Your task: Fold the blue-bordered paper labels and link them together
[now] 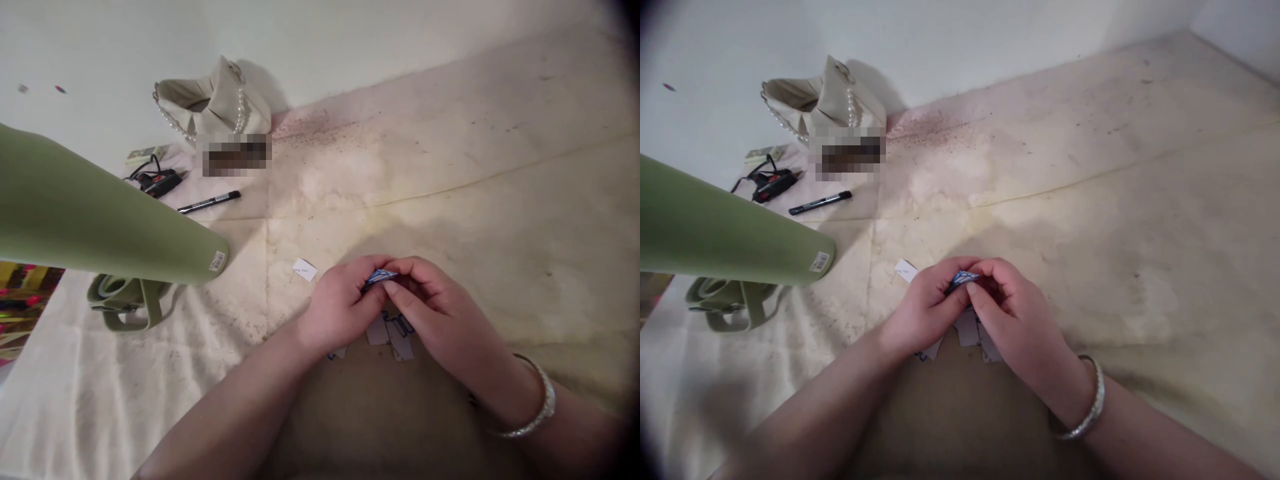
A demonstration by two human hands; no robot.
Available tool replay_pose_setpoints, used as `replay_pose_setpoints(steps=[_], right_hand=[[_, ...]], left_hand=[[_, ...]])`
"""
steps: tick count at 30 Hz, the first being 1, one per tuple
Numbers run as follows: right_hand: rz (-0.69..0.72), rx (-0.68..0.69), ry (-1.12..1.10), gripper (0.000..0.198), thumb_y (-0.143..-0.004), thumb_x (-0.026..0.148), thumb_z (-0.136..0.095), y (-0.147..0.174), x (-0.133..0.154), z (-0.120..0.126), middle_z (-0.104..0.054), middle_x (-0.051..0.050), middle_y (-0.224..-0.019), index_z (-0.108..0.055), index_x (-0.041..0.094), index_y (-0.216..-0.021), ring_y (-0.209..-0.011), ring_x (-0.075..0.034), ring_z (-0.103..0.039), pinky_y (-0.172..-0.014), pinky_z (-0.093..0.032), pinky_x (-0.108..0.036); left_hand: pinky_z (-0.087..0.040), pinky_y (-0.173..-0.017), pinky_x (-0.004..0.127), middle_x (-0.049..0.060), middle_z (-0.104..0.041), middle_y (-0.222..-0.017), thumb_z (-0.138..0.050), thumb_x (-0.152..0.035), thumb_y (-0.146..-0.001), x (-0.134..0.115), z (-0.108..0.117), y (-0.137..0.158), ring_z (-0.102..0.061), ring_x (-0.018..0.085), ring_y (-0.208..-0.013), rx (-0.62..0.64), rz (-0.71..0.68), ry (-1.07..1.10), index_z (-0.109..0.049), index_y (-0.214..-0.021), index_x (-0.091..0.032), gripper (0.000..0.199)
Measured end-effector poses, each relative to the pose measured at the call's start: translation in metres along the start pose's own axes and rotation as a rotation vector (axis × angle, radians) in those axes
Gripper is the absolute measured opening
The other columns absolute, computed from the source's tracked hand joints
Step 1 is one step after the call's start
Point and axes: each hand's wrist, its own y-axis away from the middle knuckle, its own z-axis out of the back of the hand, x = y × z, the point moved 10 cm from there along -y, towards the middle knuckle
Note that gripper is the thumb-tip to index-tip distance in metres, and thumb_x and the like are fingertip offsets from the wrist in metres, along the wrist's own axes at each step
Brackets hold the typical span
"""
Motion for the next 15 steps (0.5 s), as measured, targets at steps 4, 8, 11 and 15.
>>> replay_pose_setpoints(steps=[4, 8, 11, 15], right_hand=[[0.005, 0.004, 0.002, 0.019, -0.083, 0.036, -0.052, 0.0002, 0.0014, -0.0001, -0.064, -0.002, -0.091, -0.057, 0.023, -0.096, -0.08, -0.019, -0.061, -0.07, -0.049, -0.035], [0.003, 0.007, 0.013, 0.019, -0.083, 0.036, -0.051, 0.0004, 0.0013, -0.0007, -0.064, -0.003, -0.09, -0.057, 0.023, -0.096, -0.081, -0.019, -0.06, -0.07, -0.049, -0.035], [0.002, 0.009, 0.005, 0.018, -0.084, 0.035, -0.051, 0.0005, 0.0007, -0.0013, -0.064, -0.003, -0.089, -0.056, 0.023, -0.096, -0.078, -0.018, -0.06, -0.069, -0.049, -0.035], [0.011, 0.005, 0.002, 0.018, -0.084, 0.035, -0.051, 0.0005, 0.001, -0.0006, -0.064, -0.003, -0.09, -0.057, 0.023, -0.096, -0.08, -0.018, -0.06, -0.069, -0.049, -0.034]], left_hand=[[-0.048, -0.085, 0.031, 0.001, -0.066, -0.105, -0.045, -0.016, -0.085, -0.0001, -0.0005, -0.0001, -0.06, 0.016, -0.097, 0.006, 0.001, 0.009, -0.056, -0.119, -0.023, 0.036], [-0.048, -0.085, 0.032, 0.002, -0.066, -0.105, -0.045, -0.017, -0.085, -0.0004, -0.0004, -0.0002, -0.06, 0.017, -0.097, 0.01, 0.007, 0.002, -0.057, -0.118, -0.023, 0.035], [-0.049, -0.085, 0.032, 0.002, -0.066, -0.106, -0.045, -0.017, -0.085, -0.001, -0.0003, -0.0003, -0.06, 0.017, -0.097, 0.014, 0.004, 0.003, -0.057, -0.117, -0.023, 0.035], [-0.048, -0.085, 0.031, 0.002, -0.066, -0.105, -0.045, -0.017, -0.085, -0.001, -0.0005, -0.0003, -0.06, 0.017, -0.097, 0.018, 0.006, 0.004, -0.057, -0.117, -0.022, 0.035]])
